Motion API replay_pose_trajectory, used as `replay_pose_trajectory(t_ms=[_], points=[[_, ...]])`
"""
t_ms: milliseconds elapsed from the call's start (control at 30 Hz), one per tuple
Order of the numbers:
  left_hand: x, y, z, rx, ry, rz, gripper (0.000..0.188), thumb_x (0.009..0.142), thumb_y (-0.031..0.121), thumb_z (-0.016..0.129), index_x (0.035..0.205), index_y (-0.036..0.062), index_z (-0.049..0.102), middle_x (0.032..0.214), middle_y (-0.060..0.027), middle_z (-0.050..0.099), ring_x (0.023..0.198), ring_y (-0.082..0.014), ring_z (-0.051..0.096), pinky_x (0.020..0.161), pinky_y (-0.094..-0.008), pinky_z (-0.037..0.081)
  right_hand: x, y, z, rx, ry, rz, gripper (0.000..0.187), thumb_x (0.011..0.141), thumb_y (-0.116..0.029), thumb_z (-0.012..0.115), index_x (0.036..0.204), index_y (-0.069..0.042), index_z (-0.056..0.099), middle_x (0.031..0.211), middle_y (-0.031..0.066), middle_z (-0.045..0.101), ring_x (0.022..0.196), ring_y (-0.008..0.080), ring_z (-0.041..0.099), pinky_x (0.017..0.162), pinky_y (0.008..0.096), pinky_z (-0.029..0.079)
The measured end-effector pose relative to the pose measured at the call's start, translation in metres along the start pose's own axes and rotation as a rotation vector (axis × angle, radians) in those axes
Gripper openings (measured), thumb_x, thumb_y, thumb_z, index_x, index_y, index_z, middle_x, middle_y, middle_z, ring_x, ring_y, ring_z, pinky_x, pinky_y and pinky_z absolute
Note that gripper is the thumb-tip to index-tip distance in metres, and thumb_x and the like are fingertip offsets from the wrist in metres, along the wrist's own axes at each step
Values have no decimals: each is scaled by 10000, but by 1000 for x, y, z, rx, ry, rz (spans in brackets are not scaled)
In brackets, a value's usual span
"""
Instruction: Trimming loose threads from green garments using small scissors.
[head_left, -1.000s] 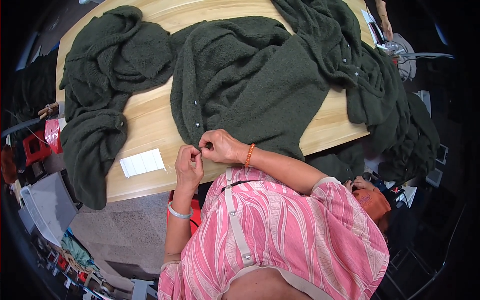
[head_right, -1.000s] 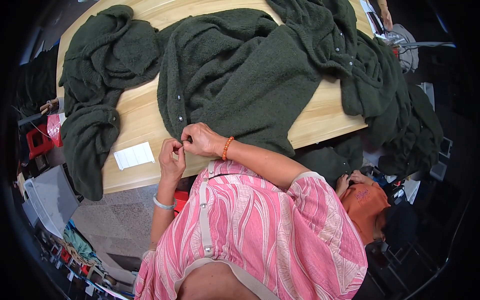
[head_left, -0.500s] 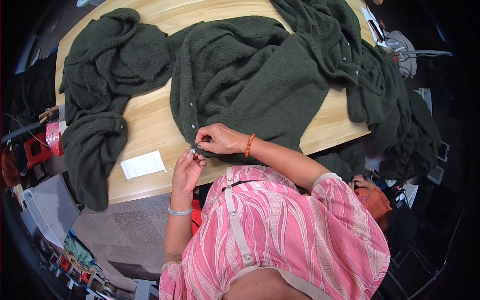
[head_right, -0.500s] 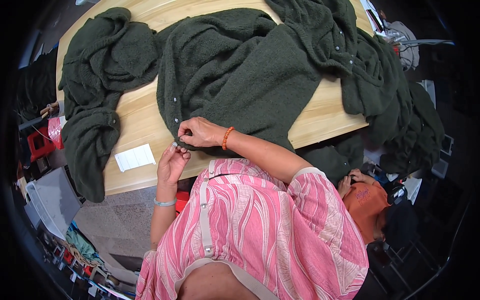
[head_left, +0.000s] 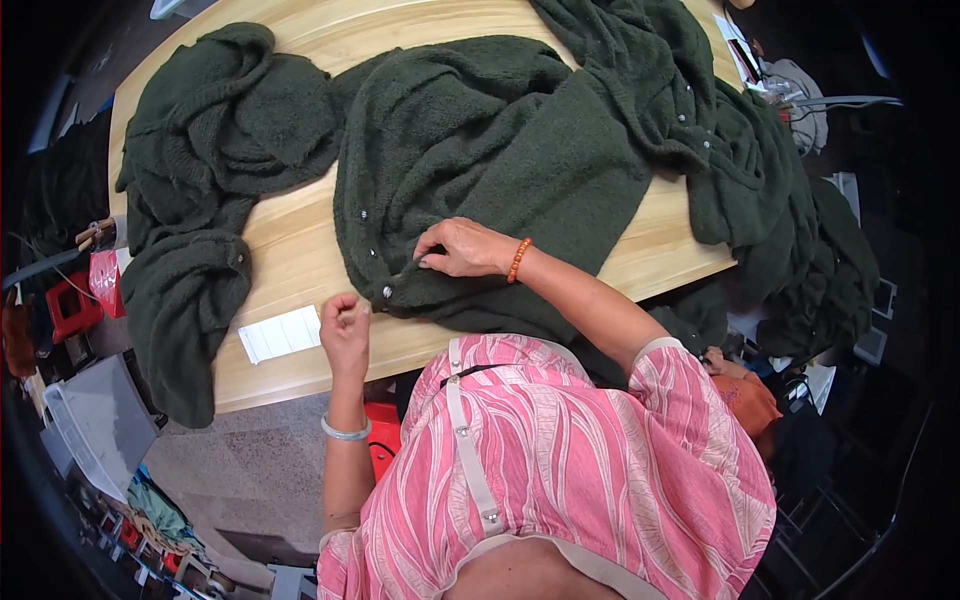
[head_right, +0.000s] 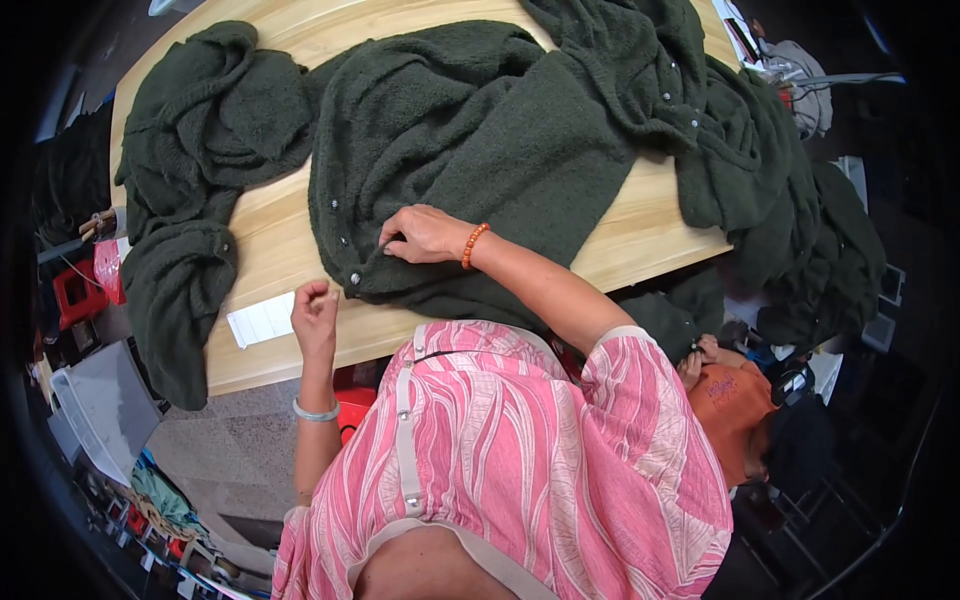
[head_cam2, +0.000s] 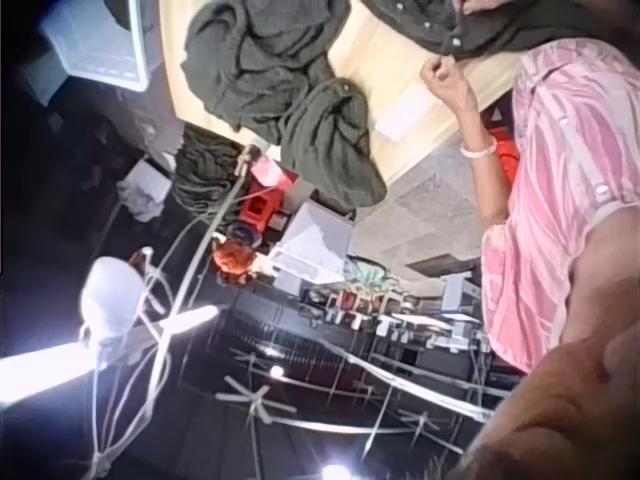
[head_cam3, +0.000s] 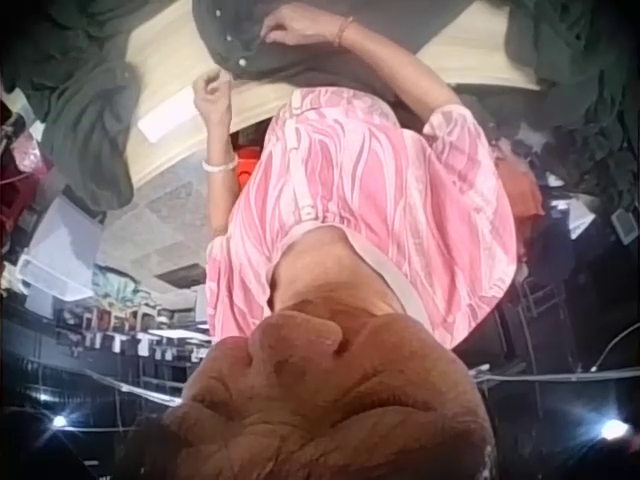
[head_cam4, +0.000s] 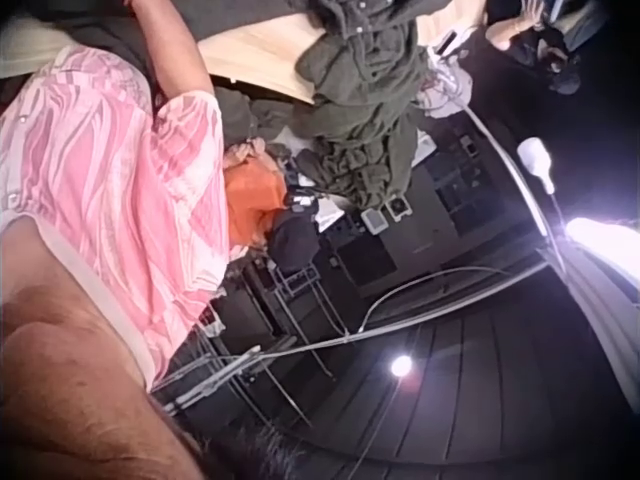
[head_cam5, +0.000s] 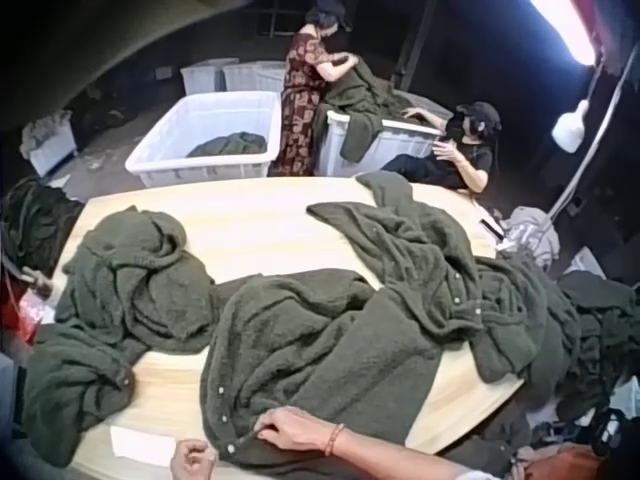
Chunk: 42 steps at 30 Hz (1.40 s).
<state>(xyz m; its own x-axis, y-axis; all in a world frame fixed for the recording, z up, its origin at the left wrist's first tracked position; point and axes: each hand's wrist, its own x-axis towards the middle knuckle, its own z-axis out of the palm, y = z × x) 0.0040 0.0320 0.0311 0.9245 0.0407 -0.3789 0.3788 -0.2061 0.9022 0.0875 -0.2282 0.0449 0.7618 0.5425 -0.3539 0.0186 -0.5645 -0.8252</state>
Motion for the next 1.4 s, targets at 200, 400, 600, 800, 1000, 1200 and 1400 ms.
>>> replay_pose_trajectory(t_ms=[200,400,600,800,1000,1200,1400], points=[[20,54,47,333,-138,546,341,781,67,706,1093,34,573,1055,-79,613,965,-181,560,784,-289,445,6,2,-9,194,-127,31,291,863,-256,625,907,26,677,713,103,657,650,166,606,618,326,471],[36,26,33,-335,-515,-166,110,867,40,663,970,16,636,853,49,638,729,-11,556,652,-171,459,3,-2,-18,628,-304,267,279,916,-291,613,867,-23,671,617,-23,536,549,59,484,495,219,375],[31,31,28,-318,-519,-213,162,842,33,683,998,10,645,887,9,656,763,-31,580,708,-179,479,10,0,-3,709,-321,285,266,921,-289,612,859,-34,661,617,-24,529,552,64,487,498,216,391],[31,28,18,-198,-616,-194,140,820,6,681,958,-6,658,889,27,645,772,-31,546,691,-186,451,14,-6,1,681,-319,285,257,905,-288,631,842,-41,663,593,-42,492,521,52,424,462,222,335],[34,38,6,-234,-691,-285,181,810,-2,676,989,-8,651,895,29,644,778,-31,544,698,-188,450,19,-10,4,632,-274,293,252,883,-291,659,823,-47,668,576,-65,435,495,43,357,440,225,273],[30,31,13,-319,-581,-292,206,813,1,687,1017,-8,652,902,27,645,782,-34,553,706,-192,459,19,-18,3,688,-331,310,248,869,-288,677,815,-46,668,585,-60,451,505,45,384,448,226,299],[33,27,16,-190,-581,-242,156,811,19,700,961,-4,667,857,42,630,758,-25,525,666,-188,437,21,-9,6,681,-348,272,236,867,-271,683,827,-39,664,604,-39,506,530,52,440,469,219,346]])
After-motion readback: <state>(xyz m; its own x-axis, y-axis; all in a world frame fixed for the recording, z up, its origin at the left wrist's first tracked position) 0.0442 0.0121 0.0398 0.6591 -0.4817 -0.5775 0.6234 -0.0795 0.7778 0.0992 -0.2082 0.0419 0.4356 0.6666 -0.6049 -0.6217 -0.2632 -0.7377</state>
